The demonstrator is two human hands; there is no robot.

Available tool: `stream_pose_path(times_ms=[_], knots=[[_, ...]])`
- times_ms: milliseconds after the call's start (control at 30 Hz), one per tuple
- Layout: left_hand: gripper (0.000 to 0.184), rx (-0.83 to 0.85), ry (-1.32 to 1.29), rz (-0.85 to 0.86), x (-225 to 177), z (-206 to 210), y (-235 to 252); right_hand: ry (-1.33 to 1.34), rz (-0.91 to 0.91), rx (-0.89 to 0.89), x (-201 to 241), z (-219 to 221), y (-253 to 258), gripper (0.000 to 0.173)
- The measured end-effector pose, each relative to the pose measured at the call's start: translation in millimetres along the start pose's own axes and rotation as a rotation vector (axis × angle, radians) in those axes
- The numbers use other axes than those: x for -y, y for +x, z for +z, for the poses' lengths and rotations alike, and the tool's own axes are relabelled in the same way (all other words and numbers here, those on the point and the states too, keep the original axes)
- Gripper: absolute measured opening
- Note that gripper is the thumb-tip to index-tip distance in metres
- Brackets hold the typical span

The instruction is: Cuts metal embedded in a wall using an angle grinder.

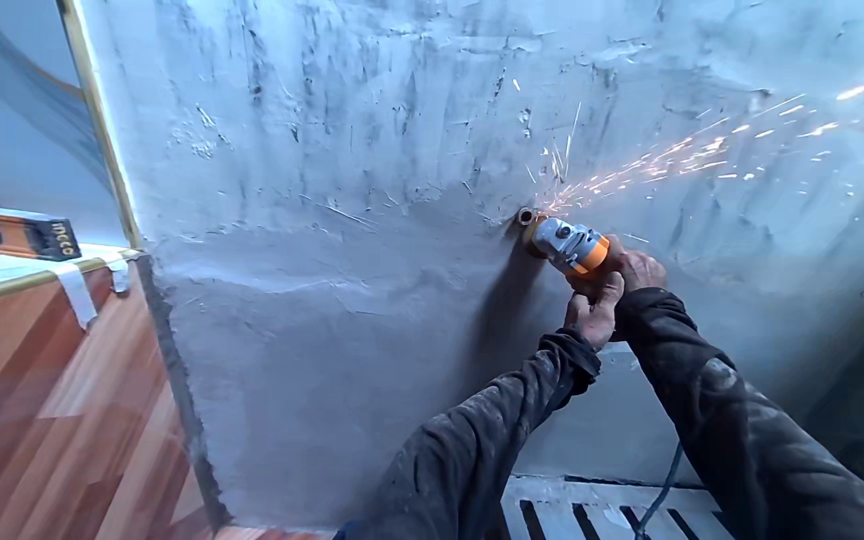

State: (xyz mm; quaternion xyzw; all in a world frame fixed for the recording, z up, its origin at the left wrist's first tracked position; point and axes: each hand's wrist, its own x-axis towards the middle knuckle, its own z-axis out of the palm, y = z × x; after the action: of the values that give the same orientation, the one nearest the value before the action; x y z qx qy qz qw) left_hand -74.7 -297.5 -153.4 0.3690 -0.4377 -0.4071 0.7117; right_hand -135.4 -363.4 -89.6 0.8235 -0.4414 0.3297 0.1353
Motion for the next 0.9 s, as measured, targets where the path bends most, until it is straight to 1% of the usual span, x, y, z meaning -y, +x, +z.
stream_pose_path(times_ms=[100,233,333,400,500,733,800,900], knots=[[0.055,0.003,-0.008,0.023,0.8,12.0,-1.3,0.004,0.004,-0.013,-2.5,-18.7,-6.9,0.071],[0.055,-0.018,-0.082,0.016,5.1,19.3,-10.5,-0.037,-0.041,0.046,2.6,-32.8,-15.8,0.070],[0.055,-0.040,-0.097,0.006,8.7,15.8,-12.1,-0.053,-0.069,0.030,7.4,-26.6,-19.1,0.064],[0.055,-0.049,-0.099,-0.002,9.1,12.3,-11.1,-0.050,-0.050,0.078,11.7,-27.2,-18.2,0.066],[0.054,-0.058,-0.099,0.002,9.8,9.4,-6.2,-0.051,-0.040,0.090,11.9,-22.3,-11.2,0.068],[0.052,-0.085,-0.076,0.032,3.8,0.6,-5.9,-0.046,-0.093,0.040,20.3,-17.5,-7.2,0.067],[0.052,-0.086,-0.070,0.030,2.5,-3.2,-7.0,-0.046,-0.110,0.031,22.0,-12.0,-5.7,0.071],[0.053,-0.086,-0.069,0.043,2.0,-8.1,-5.9,-0.019,-0.130,0.029,22.8,-4.8,0.2,0.071]])
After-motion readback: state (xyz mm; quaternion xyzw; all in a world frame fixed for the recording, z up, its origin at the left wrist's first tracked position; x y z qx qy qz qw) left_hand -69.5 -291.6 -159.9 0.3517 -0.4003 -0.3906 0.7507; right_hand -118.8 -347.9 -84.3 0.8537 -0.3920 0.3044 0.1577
